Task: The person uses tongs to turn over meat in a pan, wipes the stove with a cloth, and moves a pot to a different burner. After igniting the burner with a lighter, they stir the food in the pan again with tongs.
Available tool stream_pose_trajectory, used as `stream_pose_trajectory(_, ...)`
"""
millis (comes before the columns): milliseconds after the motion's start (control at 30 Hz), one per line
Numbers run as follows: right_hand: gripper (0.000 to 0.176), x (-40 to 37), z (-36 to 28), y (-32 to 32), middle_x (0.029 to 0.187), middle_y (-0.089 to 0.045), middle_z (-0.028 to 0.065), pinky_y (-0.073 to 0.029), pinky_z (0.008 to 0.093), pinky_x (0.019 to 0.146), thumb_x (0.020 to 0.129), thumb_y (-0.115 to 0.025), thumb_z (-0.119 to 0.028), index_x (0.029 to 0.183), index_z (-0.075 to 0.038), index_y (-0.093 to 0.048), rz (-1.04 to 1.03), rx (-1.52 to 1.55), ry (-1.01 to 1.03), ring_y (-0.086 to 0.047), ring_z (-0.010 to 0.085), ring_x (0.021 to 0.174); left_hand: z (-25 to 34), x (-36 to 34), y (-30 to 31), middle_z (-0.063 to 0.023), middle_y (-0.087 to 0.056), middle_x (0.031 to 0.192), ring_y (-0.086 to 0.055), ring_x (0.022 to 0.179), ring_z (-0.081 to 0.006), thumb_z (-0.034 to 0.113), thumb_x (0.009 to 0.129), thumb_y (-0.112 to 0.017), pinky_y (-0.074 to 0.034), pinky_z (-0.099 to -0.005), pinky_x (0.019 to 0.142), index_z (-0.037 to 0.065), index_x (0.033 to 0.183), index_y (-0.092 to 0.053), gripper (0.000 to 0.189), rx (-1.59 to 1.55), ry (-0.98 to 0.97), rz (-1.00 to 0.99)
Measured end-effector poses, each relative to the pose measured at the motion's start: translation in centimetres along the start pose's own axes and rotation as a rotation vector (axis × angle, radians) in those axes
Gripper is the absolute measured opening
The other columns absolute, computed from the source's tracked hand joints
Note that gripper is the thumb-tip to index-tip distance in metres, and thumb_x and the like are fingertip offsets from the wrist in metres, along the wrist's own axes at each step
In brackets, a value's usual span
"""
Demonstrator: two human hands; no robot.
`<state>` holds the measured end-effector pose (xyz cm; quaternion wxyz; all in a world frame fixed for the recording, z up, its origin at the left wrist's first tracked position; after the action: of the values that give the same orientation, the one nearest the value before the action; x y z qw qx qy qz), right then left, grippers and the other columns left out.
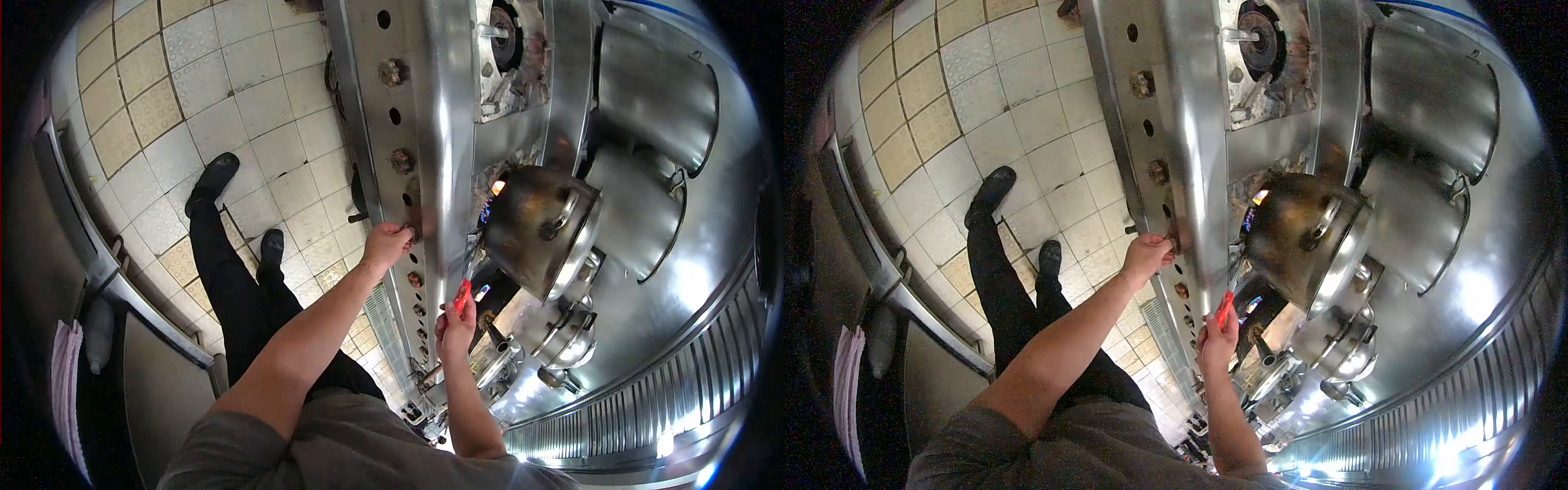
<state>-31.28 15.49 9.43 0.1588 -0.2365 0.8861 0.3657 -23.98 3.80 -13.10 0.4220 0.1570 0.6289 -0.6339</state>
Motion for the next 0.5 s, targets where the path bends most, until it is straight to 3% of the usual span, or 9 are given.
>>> stream_pose_trajectory(267,0.047,-0.3,0.9,-0.2,0.087,-0.061,0.003,-0.031,0.0216,0.036,0.096,-0.057,-0.004,0.139,-0.02,-0.048,-0.054,0.029,0.007,-0.045,0.0068,0.046,-0.3,-0.4,0.1,-0.0092,-0.068,0.086,-0.069,0.074,-0.0169,0.013,0.088,-0.07,-0.059,-0.029,0.067,-0.001,0.097,-0.058,0.02,-0.051,0.048,0.01)
stream_pose_trajectory(500,0.05,-1.5,2.4,0.0,0.089,-0.061,0.0039,-0.03,0.0227,0.036,0.096,-0.056,-0.002,0.142,-0.02,-0.043,-0.044,-0.03,0.026,-0.045,0.0078,0.046,0.8,-0.6,0.3,-0.0066,-0.066,0.085,-0.062,0.071,-0.0154,0.012,0.082,-0.073,-0.051,-0.0279,0.064,0.0,0.099,-0.058,0.025,0.252,-0.136,0.086)
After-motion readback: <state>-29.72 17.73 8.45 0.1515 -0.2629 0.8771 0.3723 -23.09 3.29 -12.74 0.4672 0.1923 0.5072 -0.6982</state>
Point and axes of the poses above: each hand's wrist, its own x-axis towards the middle knuckle, its own y-axis out of the back of the hand, z = x × y, the point moved 8 cm from there along x, towards the middle knuckle
